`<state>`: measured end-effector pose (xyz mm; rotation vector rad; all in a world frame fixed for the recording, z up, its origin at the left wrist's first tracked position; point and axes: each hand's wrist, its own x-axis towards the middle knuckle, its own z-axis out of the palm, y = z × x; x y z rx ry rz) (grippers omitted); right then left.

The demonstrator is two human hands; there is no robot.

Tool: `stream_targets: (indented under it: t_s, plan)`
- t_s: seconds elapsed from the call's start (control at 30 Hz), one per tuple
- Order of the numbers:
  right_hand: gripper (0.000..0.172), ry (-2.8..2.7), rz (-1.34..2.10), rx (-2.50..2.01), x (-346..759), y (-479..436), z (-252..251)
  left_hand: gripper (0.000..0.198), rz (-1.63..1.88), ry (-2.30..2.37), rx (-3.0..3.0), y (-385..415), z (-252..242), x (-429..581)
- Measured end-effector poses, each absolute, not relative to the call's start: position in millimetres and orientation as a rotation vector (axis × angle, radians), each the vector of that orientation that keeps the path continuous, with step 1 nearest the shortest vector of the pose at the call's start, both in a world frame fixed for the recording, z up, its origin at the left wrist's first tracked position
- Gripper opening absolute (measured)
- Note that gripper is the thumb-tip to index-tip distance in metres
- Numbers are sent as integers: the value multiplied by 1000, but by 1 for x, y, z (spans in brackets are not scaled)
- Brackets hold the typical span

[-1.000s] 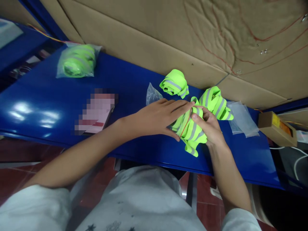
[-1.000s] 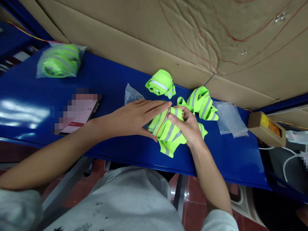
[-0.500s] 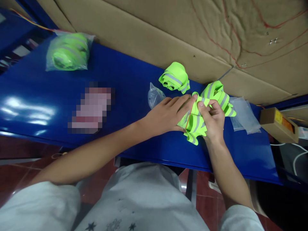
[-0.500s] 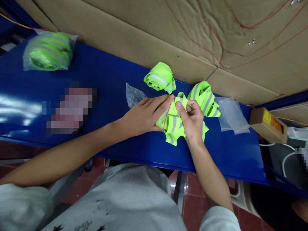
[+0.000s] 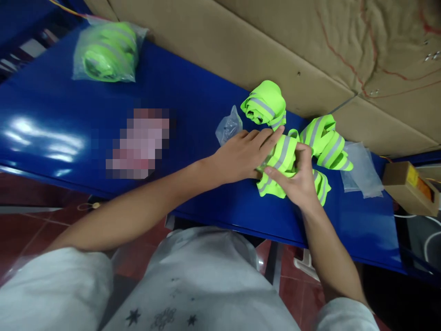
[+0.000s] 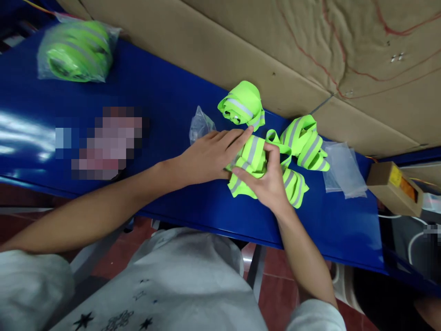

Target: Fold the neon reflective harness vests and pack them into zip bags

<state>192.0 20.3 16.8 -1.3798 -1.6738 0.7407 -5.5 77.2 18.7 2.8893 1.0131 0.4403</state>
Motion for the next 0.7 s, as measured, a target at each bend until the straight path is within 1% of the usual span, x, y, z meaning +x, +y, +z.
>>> stream_targets:
  t_s: [0.07, 0.1, 0.2, 0.3, 0.37, 0.5, 0.6, 0.67, 0.7]
  plan:
    - [56, -1628, 732, -1389, 199, 26, 19, 97, 456, 992, 2854, 77, 22, -9]
    - [53, -1586, 723, -1393, 203, 28, 20, 97, 481, 988, 2836, 78, 24, -12]
    - [56, -1357, 693, -1370, 216, 35, 24, 96, 610, 1062, 2796, 83, 30, -20]
    - [59, -1077, 686, -1251, 228, 42, 28, 100, 758, 1160, 2771, 87, 32, -23]
    - [57, -942, 714, -1163, 234, 47, 30, 99, 816, 1130, 2780, 87, 30, -21]
    - [38, -835, 852, -1069, 245, 52, 38, 91, 875, 1091, 2828, 82, 28, -14]
    - [32, -814, 924, -1005, 258, 54, 45, 96, 844, 1263, 2793, 83, 25, -17]
    - [30, -802, 921, -962, 268, 55, 48, 97, 721, 1343, 2755, 86, 21, -22]
    - [29, -812, 904, -961, 273, 56, 49, 94, 643, 1340, 2746, 88, 19, -25]
